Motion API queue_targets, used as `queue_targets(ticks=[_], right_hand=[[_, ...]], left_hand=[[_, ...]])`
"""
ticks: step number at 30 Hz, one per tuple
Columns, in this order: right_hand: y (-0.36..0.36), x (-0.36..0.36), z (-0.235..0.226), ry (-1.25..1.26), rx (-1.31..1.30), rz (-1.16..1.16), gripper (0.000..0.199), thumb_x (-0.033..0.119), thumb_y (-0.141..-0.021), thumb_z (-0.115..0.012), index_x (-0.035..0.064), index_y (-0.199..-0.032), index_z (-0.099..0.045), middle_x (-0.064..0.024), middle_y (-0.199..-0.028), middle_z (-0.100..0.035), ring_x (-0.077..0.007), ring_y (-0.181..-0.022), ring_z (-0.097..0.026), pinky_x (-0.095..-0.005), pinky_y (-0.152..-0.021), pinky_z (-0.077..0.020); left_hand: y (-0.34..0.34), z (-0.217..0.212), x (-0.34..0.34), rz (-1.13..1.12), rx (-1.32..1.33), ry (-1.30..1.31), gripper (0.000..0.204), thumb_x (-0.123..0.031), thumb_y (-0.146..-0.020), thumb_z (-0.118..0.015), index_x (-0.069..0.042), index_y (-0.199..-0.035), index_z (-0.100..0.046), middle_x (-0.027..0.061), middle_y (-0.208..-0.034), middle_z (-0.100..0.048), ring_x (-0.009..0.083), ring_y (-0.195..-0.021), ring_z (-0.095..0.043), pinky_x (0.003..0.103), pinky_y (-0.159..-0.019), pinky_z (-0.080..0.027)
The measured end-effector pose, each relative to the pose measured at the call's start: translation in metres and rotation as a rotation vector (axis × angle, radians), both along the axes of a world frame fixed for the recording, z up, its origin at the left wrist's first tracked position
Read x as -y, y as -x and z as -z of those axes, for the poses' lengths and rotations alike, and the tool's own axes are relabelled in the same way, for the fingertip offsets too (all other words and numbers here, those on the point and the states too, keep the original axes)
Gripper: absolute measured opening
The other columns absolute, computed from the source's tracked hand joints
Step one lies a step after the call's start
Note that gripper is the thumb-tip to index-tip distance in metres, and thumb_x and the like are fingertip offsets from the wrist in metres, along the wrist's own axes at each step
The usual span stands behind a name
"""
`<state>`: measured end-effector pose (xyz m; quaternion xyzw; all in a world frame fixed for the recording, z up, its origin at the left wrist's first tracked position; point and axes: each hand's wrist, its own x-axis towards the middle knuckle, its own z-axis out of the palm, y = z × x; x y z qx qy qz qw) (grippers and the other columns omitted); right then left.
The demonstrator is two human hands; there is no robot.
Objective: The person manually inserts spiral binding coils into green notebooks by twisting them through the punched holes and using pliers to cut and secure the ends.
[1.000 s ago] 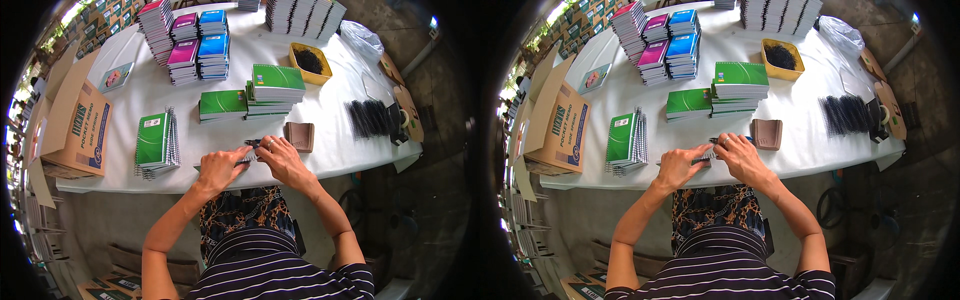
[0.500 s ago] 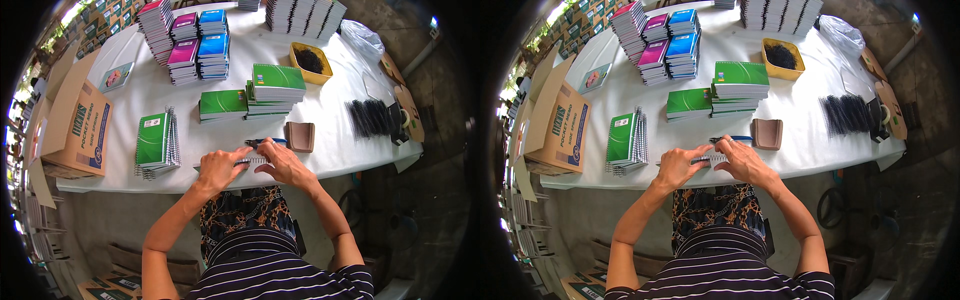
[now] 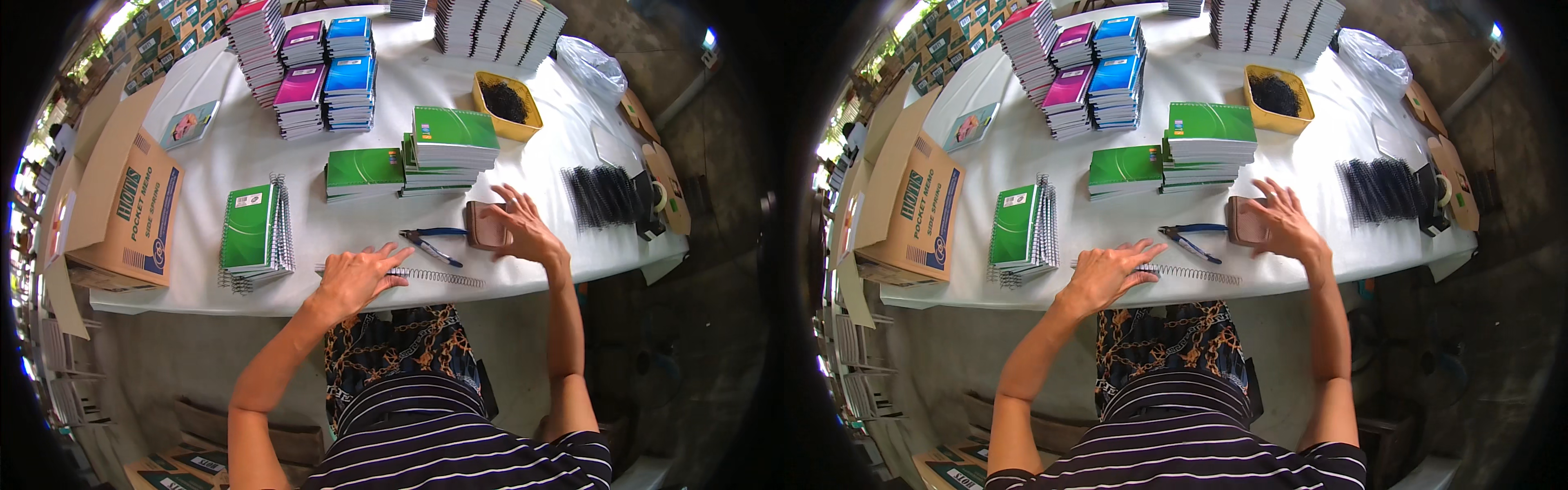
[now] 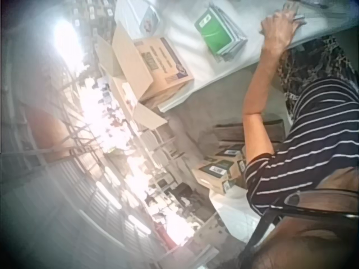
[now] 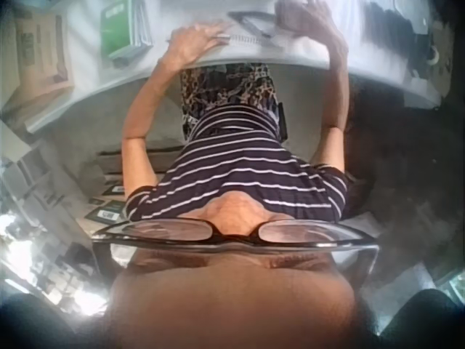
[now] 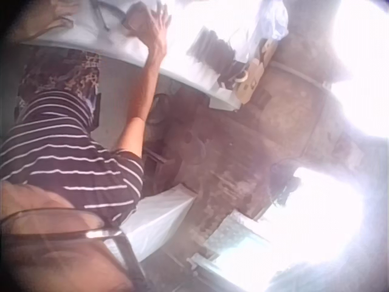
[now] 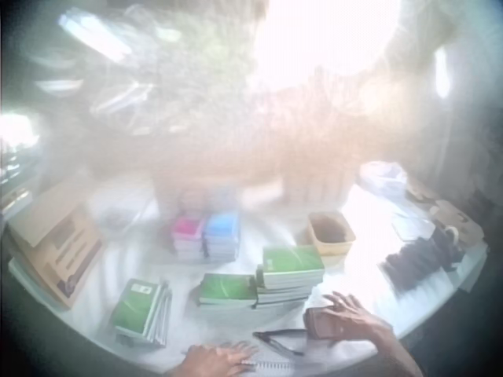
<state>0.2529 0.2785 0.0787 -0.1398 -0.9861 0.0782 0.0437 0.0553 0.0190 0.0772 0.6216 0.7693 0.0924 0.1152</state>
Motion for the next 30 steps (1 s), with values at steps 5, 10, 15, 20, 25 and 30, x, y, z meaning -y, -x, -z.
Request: queue_targets(ticks=[5,10,15,20,25,30], right_hand=[[-0.004,-0.042,-0.011,0.479,0.08,0.111,0.057,0.021,-0.059,-0.091,0.0152,-0.112,-0.07,-0.0157,-0.136,-0.051,-0.0324,-0.118,-0.054,-0.0424,-0.104,-0.0424],[0.049,0.01,-0.014,1.089,0.08,-0.553,0.067,0.056,-0.086,-0.065,-0.0005,-0.122,-0.066,-0.0215,-0.13,-0.059,-0.0353,-0.121,-0.056,-0.0448,-0.105,-0.0408],[0.068,0.02,0.005,1.289,-0.097,-0.554,0.054,0.049,-0.089,-0.064,0.0023,-0.117,-0.07,-0.0199,-0.123,-0.065,-0.0318,-0.116,-0.059,-0.0409,-0.1,-0.0437],[0.084,0.032,0.006,1.091,0.068,-0.399,0.053,0.045,-0.087,-0.067,0.0007,-0.117,-0.069,-0.0152,-0.122,-0.065,-0.0281,-0.115,-0.059,-0.0388,-0.101,-0.0416],[0.094,0.038,0.009,1.103,0.063,-0.437,0.059,0.048,-0.088,-0.065,-0.0022,-0.118,-0.067,-0.0165,-0.124,-0.064,-0.028,-0.113,-0.058,-0.039,-0.102,-0.0403],[0.107,0.046,0.024,1.204,0.074,-0.389,0.059,0.046,-0.088,-0.066,-0.0027,-0.121,-0.066,-0.0162,-0.124,-0.064,-0.0273,-0.115,-0.056,-0.0378,-0.102,-0.0401]], left_hand=[[0.015,0.023,0.016,0.11,-0.117,-0.272,0.067,-0.045,-0.082,-0.068,-0.026,-0.143,-0.047,0.0028,-0.128,-0.064,0.0291,-0.106,-0.066,0.045,-0.088,-0.054],[0.024,0.025,0.03,-0.008,-0.267,-0.294,0.068,-0.045,-0.08,-0.07,-0.019,-0.139,-0.052,0.0017,-0.122,-0.067,0.0301,-0.11,-0.065,0.045,-0.095,-0.05],[0.027,0.029,0.031,-0.037,-0.218,-0.316,0.064,-0.047,-0.079,-0.069,-0.019,-0.135,-0.056,0.0015,-0.121,-0.068,0.031,-0.111,-0.064,0.046,-0.096,-0.05],[0.032,0.03,0.031,-0.12,-0.235,-0.324,0.068,-0.052,-0.077,-0.069,-0.021,-0.135,-0.056,0.0013,-0.122,-0.067,0.0314,-0.113,-0.063,0.046,-0.096,-0.051],[0.034,0.026,0.03,-0.239,-0.159,-0.285,0.081,-0.056,-0.072,-0.069,-0.029,-0.145,-0.045,-0.0002,-0.129,-0.063,0.0319,-0.121,-0.058,0.04,-0.086,-0.057],[0.036,0.028,0.03,-0.29,-0.158,-0.386,0.096,-0.049,-0.067,-0.075,-0.031,-0.151,-0.032,-0.0003,-0.15,-0.043,0.0321,-0.131,-0.049,0.037,-0.082,-0.059]])
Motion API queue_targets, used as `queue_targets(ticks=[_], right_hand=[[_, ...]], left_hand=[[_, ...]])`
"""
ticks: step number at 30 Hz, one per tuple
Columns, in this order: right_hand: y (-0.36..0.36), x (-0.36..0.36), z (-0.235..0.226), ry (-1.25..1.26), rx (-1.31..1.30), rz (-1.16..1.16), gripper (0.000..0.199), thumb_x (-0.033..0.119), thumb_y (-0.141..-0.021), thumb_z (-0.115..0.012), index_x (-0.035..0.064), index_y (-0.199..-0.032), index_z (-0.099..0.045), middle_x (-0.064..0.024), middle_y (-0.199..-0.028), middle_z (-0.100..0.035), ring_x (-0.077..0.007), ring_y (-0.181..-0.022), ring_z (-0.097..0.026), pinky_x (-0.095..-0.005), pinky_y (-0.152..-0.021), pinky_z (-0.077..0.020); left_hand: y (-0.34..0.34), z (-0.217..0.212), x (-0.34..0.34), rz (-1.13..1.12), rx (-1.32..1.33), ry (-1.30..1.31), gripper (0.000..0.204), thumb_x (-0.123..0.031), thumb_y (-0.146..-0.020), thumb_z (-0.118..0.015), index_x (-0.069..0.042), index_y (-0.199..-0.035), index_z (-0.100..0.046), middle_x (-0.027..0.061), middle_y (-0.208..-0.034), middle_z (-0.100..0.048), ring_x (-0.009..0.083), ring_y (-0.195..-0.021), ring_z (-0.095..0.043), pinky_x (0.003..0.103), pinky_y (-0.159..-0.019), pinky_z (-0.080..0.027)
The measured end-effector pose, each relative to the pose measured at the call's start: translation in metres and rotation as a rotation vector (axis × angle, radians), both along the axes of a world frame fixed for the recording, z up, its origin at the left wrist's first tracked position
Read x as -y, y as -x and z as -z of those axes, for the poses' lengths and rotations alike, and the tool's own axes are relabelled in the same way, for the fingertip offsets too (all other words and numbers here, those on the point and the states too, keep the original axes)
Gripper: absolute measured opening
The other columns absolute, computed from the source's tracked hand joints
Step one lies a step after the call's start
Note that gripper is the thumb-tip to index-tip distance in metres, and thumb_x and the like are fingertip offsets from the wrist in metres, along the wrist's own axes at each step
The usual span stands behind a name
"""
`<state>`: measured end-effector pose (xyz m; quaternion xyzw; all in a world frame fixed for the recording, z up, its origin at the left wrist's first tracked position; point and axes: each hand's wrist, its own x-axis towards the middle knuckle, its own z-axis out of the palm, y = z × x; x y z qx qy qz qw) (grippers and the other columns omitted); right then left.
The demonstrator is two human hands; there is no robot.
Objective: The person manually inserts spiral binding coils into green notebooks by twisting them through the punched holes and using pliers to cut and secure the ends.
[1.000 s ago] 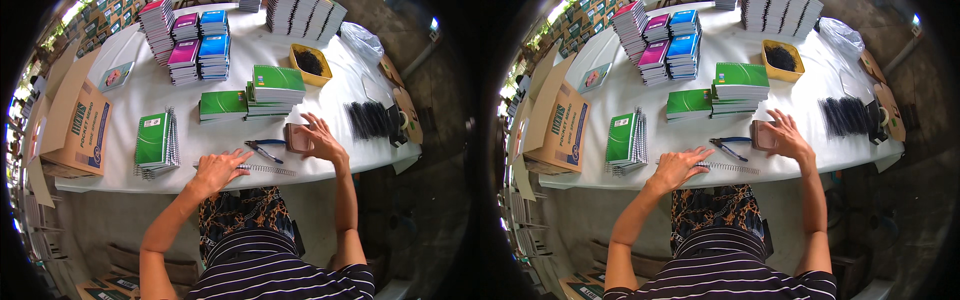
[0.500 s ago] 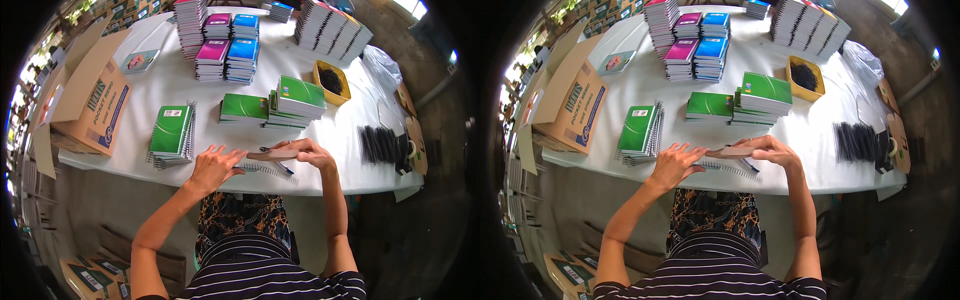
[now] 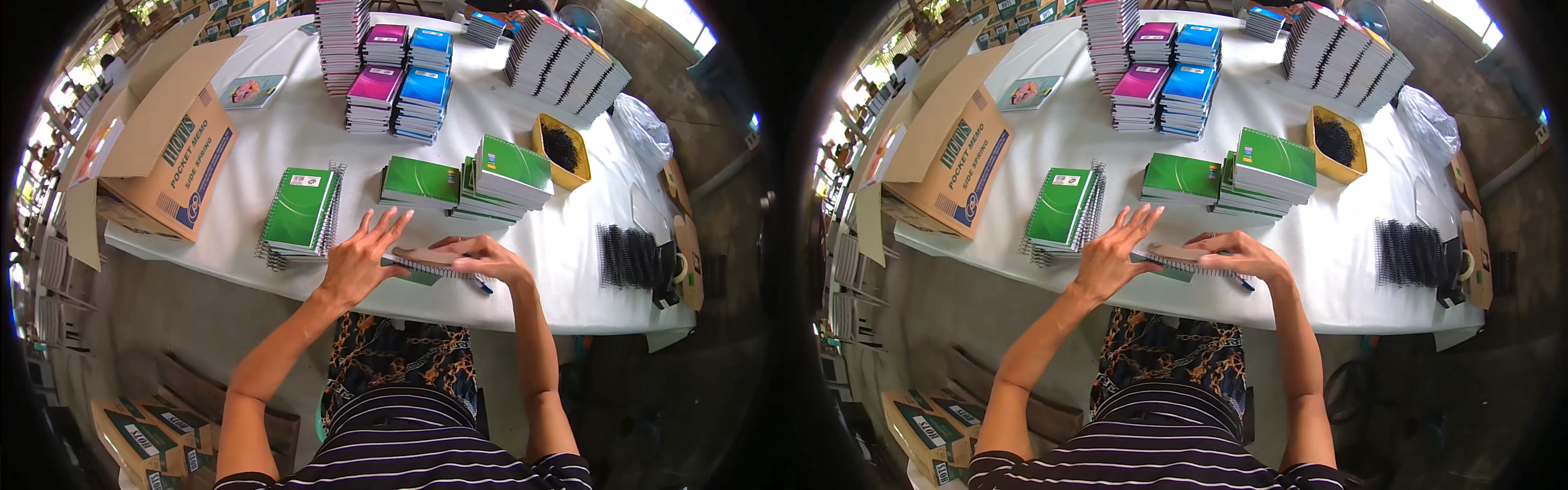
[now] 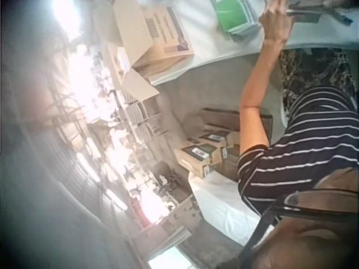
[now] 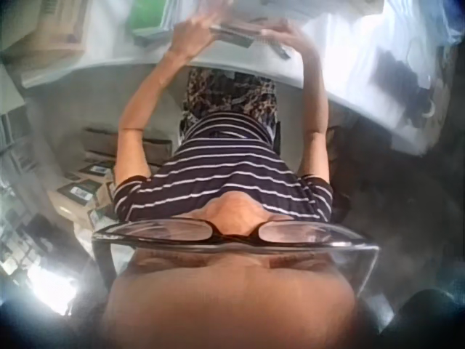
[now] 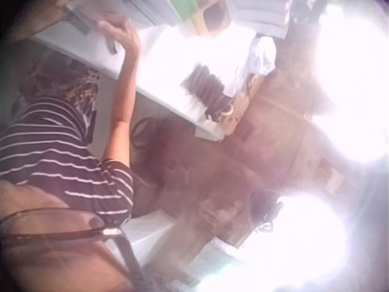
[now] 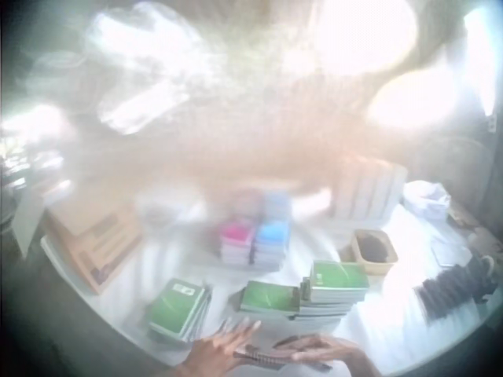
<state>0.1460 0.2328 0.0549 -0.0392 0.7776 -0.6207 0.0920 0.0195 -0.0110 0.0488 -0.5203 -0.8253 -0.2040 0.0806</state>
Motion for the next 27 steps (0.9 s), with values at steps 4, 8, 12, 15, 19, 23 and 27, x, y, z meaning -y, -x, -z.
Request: queue_targets(ticks=[4,8,12,15,19,23,27], right_hand=[[-0.004,-0.015,0.013,0.105,-0.05,0.046,0.054,0.041,-0.089,-0.066,-0.0018,-0.122,-0.066,-0.0148,-0.124,-0.064,-0.0248,-0.114,-0.056,-0.0361,-0.1,-0.0408],[0.007,-0.002,-0.005,-0.02,-0.002,0.006,0.055,0.041,-0.089,-0.066,-0.0027,-0.122,-0.065,-0.015,-0.122,-0.065,-0.0233,-0.11,-0.056,-0.0351,-0.099,-0.041],[0.014,0.003,-0.014,-0.163,0.063,0.016,0.055,0.044,-0.089,-0.065,-0.0025,-0.119,-0.067,-0.0137,-0.119,-0.066,-0.0222,-0.107,-0.057,-0.0341,-0.097,-0.0414],[0.017,0.005,0.003,-0.055,0.005,0.06,0.059,0.048,-0.087,-0.067,-0.0036,-0.113,-0.069,-0.0153,-0.115,-0.067,-0.0229,-0.104,-0.058,-0.0337,-0.095,-0.0422],[0.021,0.007,-0.006,-0.045,-0.048,-0.006,0.056,0.045,-0.088,-0.066,-0.0056,-0.111,-0.069,-0.0149,-0.115,-0.068,-0.0209,-0.103,-0.059,-0.0337,-0.094,-0.0429],[0.024,0.0,-0.002,0.011,-0.04,-0.011,0.052,0.042,-0.085,-0.07,-0.0042,-0.109,-0.07,-0.0155,-0.115,-0.067,-0.0246,-0.106,-0.059,-0.0355,-0.096,-0.0421],[0.032,0.02,-0.02,-0.079,0.018,-0.014,0.058,0.045,-0.084,-0.07,-0.0079,-0.108,-0.07,-0.0186,-0.113,-0.067,-0.0265,-0.112,-0.057,-0.0378,-0.099,-0.0405]], left_hand=[[0.0,0.002,-0.002,-0.018,0.109,-0.169,0.108,-0.037,-0.063,-0.083,-0.026,-0.154,-0.025,0.0049,-0.157,-0.031,0.0327,-0.134,-0.045,0.039,-0.083,-0.059],[-0.002,0.005,0.002,-0.051,0.374,-0.303,0.118,-0.03,-0.061,-0.087,-0.021,-0.156,-0.017,0.0113,-0.157,-0.03,0.0338,-0.134,-0.045,0.039,-0.086,-0.058],[-0.003,0.019,0.003,-0.079,0.458,-0.45,0.121,-0.025,-0.061,-0.088,-0.019,-0.156,-0.013,0.0147,-0.156,-0.031,0.035,-0.133,-0.046,0.038,-0.096,-0.054],[-0.002,0.033,0.003,-0.054,0.698,-0.561,0.121,-0.02,-0.063,-0.088,-0.017,-0.156,-0.011,0.0178,-0.154,-0.035,0.034,-0.133,-0.047,0.038,-0.102,-0.05],[-0.003,0.042,0.006,-0.044,0.793,-0.595,0.12,-0.014,-0.066,-0.087,-0.02,-0.156,-0.007,0.0181,-0.144,-0.048,0.0321,-0.132,-0.047,0.042,-0.101,-0.05],[-0.003,0.043,0.004,-0.041,0.859,-0.615,0.12,-0.011,-0.067,-0.085,-0.022,-0.156,-0.006,0.0187,-0.142,-0.05,0.0323,-0.132,-0.048,0.04,-0.102,-0.049],[-0.002,0.047,0.009,-0.043,0.87,-0.622,0.12,-0.008,-0.067,-0.085,-0.022,-0.156,-0.006,0.0172,-0.141,-0.052,0.0318,-0.129,-0.051,0.039,-0.102,-0.049]])
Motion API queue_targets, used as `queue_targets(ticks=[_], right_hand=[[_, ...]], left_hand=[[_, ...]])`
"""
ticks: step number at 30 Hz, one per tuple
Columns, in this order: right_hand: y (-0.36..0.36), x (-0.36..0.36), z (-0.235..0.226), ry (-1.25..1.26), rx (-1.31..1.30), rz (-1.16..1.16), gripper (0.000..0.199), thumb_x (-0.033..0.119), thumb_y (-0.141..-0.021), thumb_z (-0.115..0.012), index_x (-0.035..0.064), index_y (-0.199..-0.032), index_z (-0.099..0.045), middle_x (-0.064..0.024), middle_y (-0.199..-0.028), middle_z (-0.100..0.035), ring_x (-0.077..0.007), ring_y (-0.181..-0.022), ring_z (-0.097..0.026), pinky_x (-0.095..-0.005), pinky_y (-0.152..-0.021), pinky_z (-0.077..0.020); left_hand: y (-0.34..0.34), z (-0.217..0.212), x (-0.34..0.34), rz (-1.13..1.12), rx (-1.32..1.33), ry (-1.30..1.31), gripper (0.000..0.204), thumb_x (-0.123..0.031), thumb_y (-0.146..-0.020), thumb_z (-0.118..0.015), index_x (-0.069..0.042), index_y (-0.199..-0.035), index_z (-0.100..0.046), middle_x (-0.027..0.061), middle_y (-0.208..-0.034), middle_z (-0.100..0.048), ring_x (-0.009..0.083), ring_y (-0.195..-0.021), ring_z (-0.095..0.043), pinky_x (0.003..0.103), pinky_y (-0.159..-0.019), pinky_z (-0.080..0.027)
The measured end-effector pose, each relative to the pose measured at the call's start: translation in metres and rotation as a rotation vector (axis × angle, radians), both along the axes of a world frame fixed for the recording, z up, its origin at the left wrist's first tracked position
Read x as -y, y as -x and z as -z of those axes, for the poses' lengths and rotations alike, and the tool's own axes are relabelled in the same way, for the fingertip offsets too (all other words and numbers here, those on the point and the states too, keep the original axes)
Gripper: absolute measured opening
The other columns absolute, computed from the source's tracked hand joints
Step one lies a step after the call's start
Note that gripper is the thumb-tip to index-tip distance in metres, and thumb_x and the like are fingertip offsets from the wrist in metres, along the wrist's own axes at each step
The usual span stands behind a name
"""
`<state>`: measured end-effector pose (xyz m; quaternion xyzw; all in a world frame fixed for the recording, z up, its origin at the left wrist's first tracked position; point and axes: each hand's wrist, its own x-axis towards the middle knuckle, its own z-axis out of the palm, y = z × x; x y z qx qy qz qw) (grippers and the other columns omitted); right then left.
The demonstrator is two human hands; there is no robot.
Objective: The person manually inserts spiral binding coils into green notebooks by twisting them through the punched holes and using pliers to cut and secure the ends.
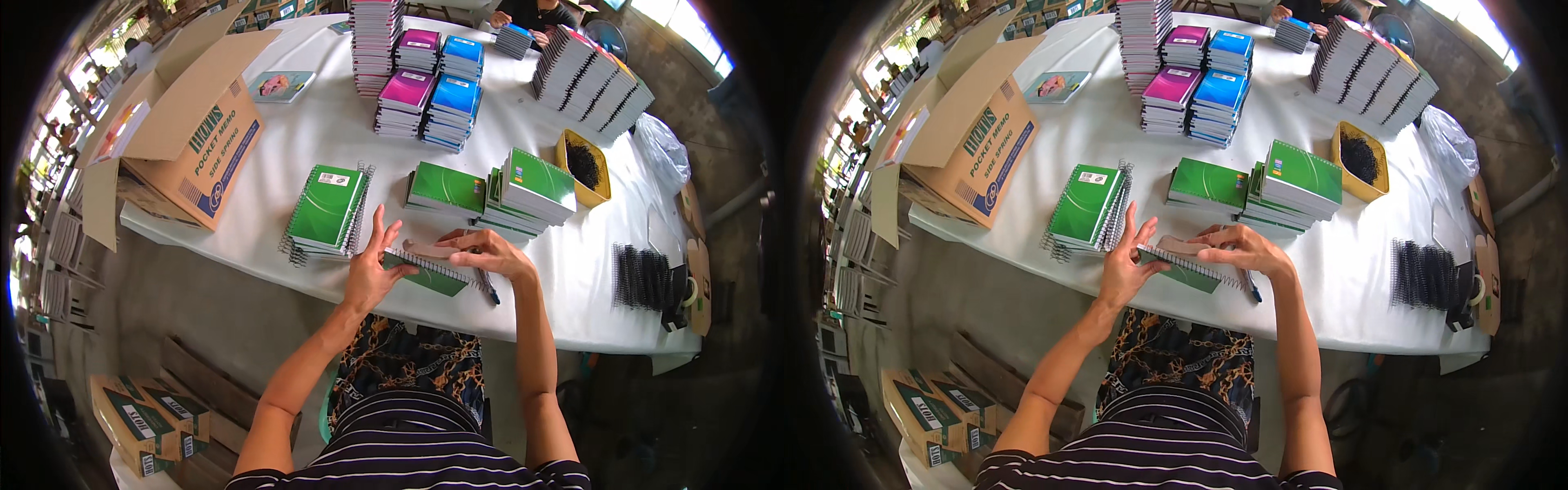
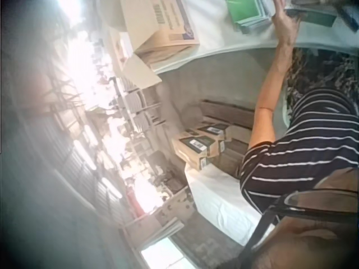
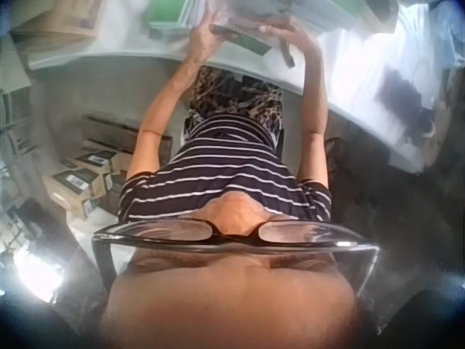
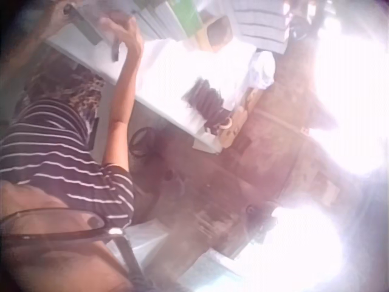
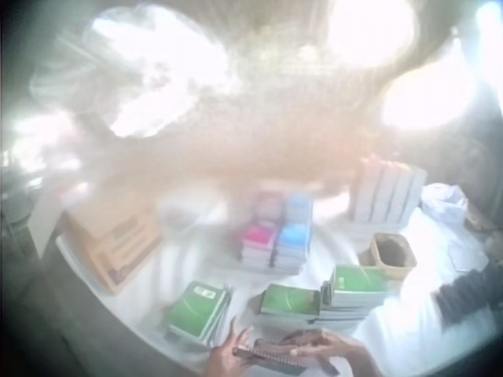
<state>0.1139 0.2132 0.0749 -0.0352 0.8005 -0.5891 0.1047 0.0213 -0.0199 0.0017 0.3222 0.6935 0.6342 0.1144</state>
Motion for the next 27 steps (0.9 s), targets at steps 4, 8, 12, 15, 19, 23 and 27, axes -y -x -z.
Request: queue_targets(ticks=[4,8,12,15,19,23,27], right_hand=[[0.002,0.007,-0.005,0.065,-0.06,-0.023,0.056,0.044,-0.084,-0.072,-0.0066,-0.108,-0.07,-0.0163,-0.111,-0.068,-0.0231,-0.106,-0.059,-0.0337,-0.094,-0.0427],[-0.006,0.004,-0.013,-0.104,-0.006,0.043,0.06,0.047,-0.084,-0.07,-0.0052,-0.115,-0.068,-0.0158,-0.116,-0.066,-0.0241,-0.106,-0.059,-0.0347,-0.09,-0.045],[-0.065,-0.027,-0.028,-0.15,-0.137,0.18,0.053,0.042,-0.089,-0.066,0.0005,-0.121,-0.066,-0.0153,-0.123,-0.062,-0.0234,-0.105,-0.06,-0.0366,-0.089,-0.0472],[-0.119,-0.062,-0.015,-0.386,-0.064,0.476,0.049,0.034,-0.08,-0.077,0.0074,-0.121,-0.069,-0.0177,-0.124,-0.062,-0.027,-0.109,-0.06,-0.0383,-0.094,-0.0467],[-0.152,-0.053,0.017,-1.333,-0.175,0.76,0.05,0.017,-0.07,-0.085,0.0142,-0.117,-0.07,-0.0162,-0.129,-0.058,-0.0334,-0.127,-0.048,-0.0446,-0.103,-0.0356],[-0.094,0.019,0.044,-0.935,-0.424,0.769,0.048,0.023,-0.077,-0.079,0.014,-0.122,-0.063,-0.0136,-0.124,-0.056,-0.0325,-0.114,-0.051,-0.0463,-0.097,-0.0381],[-0.075,0.04,0.087,-1.265,-0.401,0.676,0.048,0.016,-0.087,-0.064,0.0099,-0.133,-0.053,-0.0169,-0.123,-0.054,-0.035,-0.129,-0.042,-0.0524,-0.114,-0.0219]], left_hand=[[0.002,0.002,-0.002,-0.003,0.01,0.026,0.124,-0.005,-0.066,-0.086,-0.02,-0.156,-0.003,0.0164,-0.14,-0.053,0.0309,-0.126,-0.055,0.037,-0.101,-0.048],[0.004,0.003,0.003,0.066,0.034,0.017,0.107,-0.018,-0.073,-0.084,-0.016,-0.155,-0.016,0.0129,-0.14,-0.055,0.0279,-0.123,-0.058,0.035,-0.102,-0.046],[0.014,-0.005,0.013,0.271,0.095,0.019,0.079,-0.037,-0.081,-0.075,-0.007,-0.146,-0.041,0.0107,-0.137,-0.058,0.0237,-0.128,-0.054,0.036,-0.108,-0.04],[0.023,-0.002,0.016,0.418,0.117,-0.011,0.062,-0.039,-0.086,-0.071,-0.003,-0.133,-0.056,0.0089,-0.133,-0.061,0.0208,-0.129,-0.052,0.034,-0.107,-0.04],[0.014,-0.018,0.01,0.284,0.161,-0.006,0.042,-0.031,-0.092,-0.068,0.0,-0.121,-0.066,0.0086,-0.129,-0.064,0.0191,-0.123,-0.058,0.031,-0.099,-0.046],[-0.006,-0.034,0.001,-0.095,-0.29,0.011,0.034,-0.022,-0.089,-0.071,-0.007,-0.12,-0.068,0.0069,-0.122,-0.068,0.0273,-0.113,-0.065,0.034,-0.092,-0.055],[-0.012,-0.02,-0.005,-0.297,-0.794,0.175,0.04,-0.027,-0.089,-0.069,-0.016,-0.127,-0.064,0.0045,-0.121,-0.068,0.0299,-0.11,-0.065,0.034,-0.082,-0.058]])
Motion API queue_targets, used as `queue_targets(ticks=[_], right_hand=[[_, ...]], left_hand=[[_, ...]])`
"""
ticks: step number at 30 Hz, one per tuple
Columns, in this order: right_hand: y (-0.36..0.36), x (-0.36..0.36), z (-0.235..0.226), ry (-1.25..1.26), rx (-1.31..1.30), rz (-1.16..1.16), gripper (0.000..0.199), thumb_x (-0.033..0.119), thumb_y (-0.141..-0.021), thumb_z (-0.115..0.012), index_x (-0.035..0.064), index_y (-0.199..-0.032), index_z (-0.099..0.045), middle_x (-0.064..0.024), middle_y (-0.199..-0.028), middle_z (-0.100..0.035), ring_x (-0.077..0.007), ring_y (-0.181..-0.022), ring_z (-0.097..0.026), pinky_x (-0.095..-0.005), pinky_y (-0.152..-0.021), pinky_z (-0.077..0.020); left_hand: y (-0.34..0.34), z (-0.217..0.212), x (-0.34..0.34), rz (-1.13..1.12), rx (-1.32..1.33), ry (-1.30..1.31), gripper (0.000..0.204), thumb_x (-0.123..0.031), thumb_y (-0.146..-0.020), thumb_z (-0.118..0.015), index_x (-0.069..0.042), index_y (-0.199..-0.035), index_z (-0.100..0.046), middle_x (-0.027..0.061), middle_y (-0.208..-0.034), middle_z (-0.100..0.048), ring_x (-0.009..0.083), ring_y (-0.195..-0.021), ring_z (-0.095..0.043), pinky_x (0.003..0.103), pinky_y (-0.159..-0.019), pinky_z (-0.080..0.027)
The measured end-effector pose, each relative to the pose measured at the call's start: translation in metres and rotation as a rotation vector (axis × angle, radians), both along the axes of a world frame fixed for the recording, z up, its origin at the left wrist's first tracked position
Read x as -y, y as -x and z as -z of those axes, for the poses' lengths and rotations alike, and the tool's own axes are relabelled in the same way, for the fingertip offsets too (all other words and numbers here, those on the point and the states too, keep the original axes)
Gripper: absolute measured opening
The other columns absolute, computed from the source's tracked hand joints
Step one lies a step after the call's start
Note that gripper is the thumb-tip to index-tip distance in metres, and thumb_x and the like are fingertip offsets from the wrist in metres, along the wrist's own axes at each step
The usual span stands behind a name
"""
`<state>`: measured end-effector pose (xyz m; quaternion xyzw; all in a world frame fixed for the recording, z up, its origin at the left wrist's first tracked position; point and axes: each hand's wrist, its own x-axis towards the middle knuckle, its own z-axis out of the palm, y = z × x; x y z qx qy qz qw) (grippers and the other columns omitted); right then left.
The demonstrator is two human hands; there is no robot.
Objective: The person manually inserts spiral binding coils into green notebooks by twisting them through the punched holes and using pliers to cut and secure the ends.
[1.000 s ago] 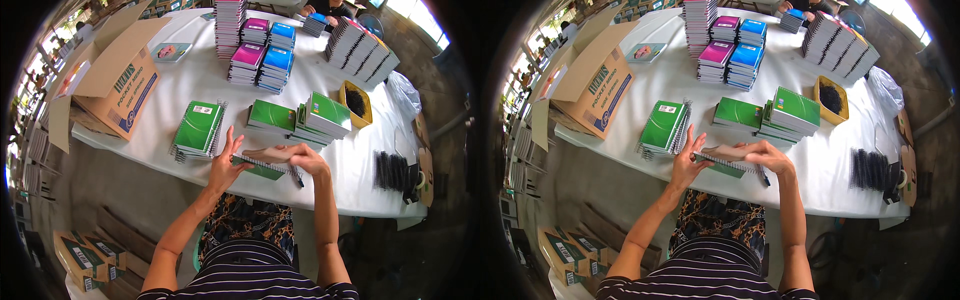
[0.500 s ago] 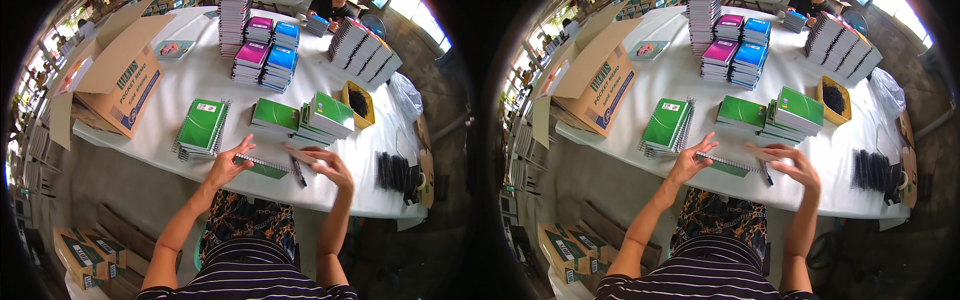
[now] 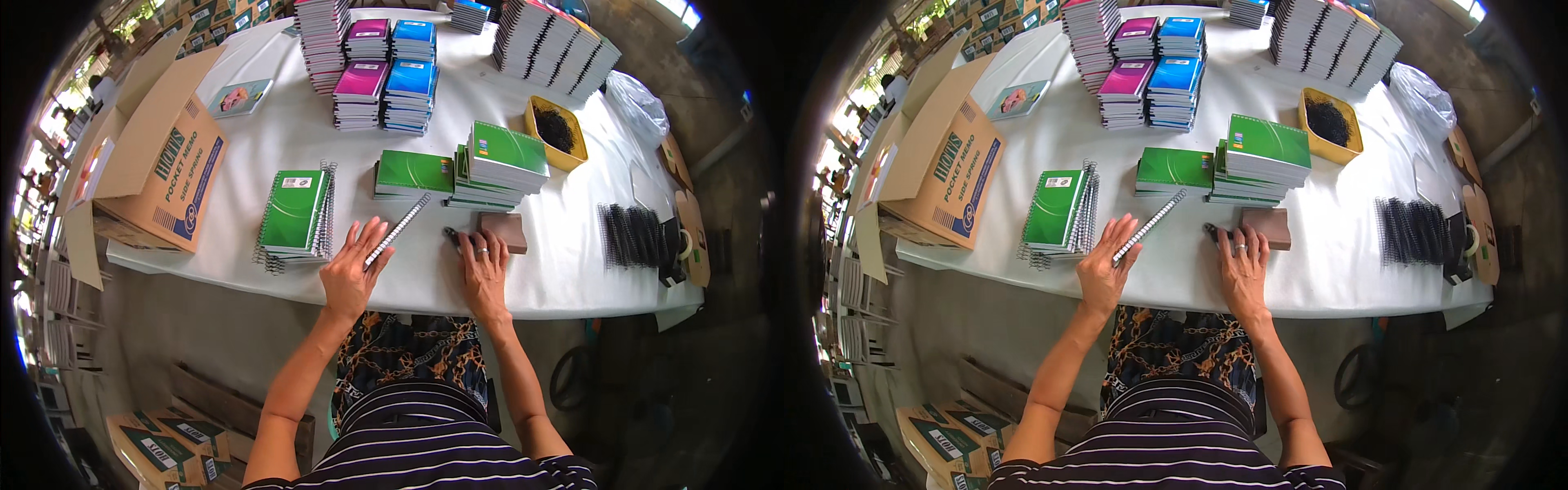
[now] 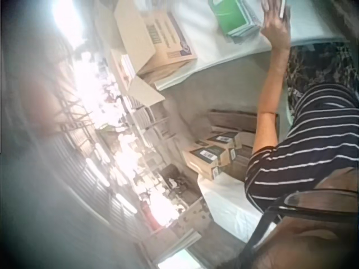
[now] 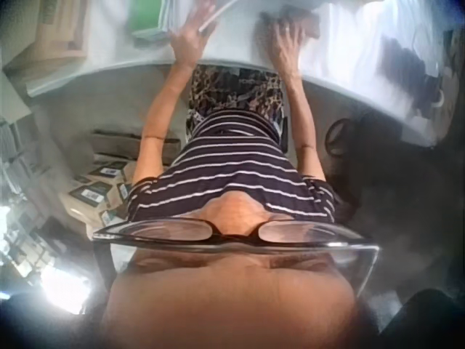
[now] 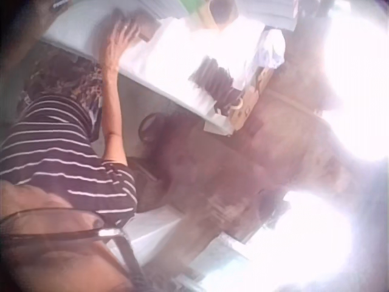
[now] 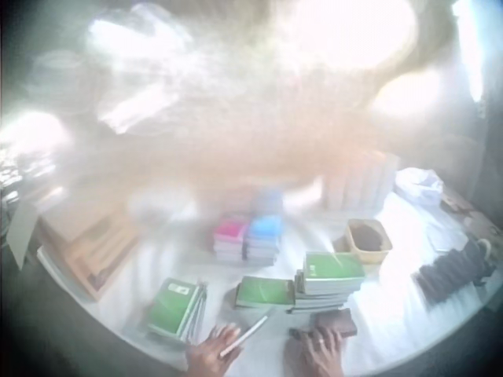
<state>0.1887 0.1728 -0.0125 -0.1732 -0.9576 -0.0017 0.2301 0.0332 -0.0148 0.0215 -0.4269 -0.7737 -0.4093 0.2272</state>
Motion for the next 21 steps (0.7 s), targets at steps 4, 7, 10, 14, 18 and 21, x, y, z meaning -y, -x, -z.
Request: queue_targets(ticks=[4,7,10,14,18,21], right_hand=[[0.003,-0.01,0.0,-0.017,-0.073,-0.059,0.047,0.006,-0.083,-0.064,0.0078,-0.129,-0.054,-0.016,-0.118,-0.054,-0.0336,-0.124,-0.045,-0.0552,-0.112,-0.0224],[-0.002,0.0,-0.02,-0.038,-0.176,-0.157,0.042,0.008,-0.084,-0.067,0.0063,-0.125,-0.058,-0.0148,-0.114,-0.057,-0.0305,-0.112,-0.056,-0.0488,-0.105,-0.0374],[-0.01,0.029,-0.038,0.279,-0.272,-0.295,0.039,0.007,-0.082,-0.07,0.0071,-0.12,-0.061,-0.0127,-0.109,-0.058,-0.0275,-0.092,-0.061,-0.0409,-0.083,-0.0492],[-0.007,0.062,-0.069,0.451,-0.293,-0.381,0.035,0.005,-0.081,-0.072,0.0054,-0.115,-0.064,-0.012,-0.102,-0.061,-0.0274,-0.078,-0.062,-0.0379,-0.071,-0.0509],[-0.004,0.06,-0.073,0.419,-0.264,-0.413,0.034,0.005,-0.082,-0.072,0.0052,-0.115,-0.063,-0.012,-0.102,-0.06,-0.0272,-0.078,-0.061,-0.0363,-0.069,-0.0503],[-0.003,0.059,-0.074,0.576,-0.225,-0.441,0.03,0.006,-0.087,-0.068,0.0036,-0.116,-0.063,-0.0122,-0.098,-0.061,-0.0246,-0.078,-0.062,-0.0346,-0.069,-0.0503]], left_hand=[[-0.011,0.005,-0.006,-0.049,-0.001,0.096,0.045,-0.033,-0.093,-0.064,-0.018,-0.135,-0.058,0.0045,-0.122,-0.067,0.028,-0.108,-0.066,0.034,-0.073,-0.059],[-0.02,0.007,-0.005,-0.052,0.042,0.155,0.047,-0.035,-0.095,-0.061,-0.019,-0.138,-0.054,0.0041,-0.122,-0.067,0.0275,-0.106,-0.067,0.034,-0.068,-0.059],[-0.02,0.01,-0.009,-0.029,-0.015,0.133,0.047,-0.034,-0.092,-0.064,-0.019,-0.136,-0.057,0.0033,-0.122,-0.067,0.0275,-0.106,-0.067,0.034,-0.07,-0.059],[-0.02,0.01,-0.011,-0.028,-0.067,0.116,0.047,-0.033,-0.09,-0.068,-0.019,-0.134,-0.06,0.0021,-0.123,-0.067,0.0279,-0.107,-0.067,0.033,-0.073,-0.059],[-0.025,-0.005,-0.012,-0.012,-0.039,0.16,0.049,-0.022,-0.086,-0.071,-0.012,-0.133,-0.059,0.0059,-0.127,-0.064,0.0289,-0.111,-0.065,0.035,-0.089,-0.056],[-0.022,-0.005,-0.012,-0.019,-0.083,0.151,0.051,-0.024,-0.085,-0.072,-0.016,-0.134,-0.059,0.0026,-0.128,-0.064,0.0288,-0.112,-0.065,0.034,-0.084,-0.057]])
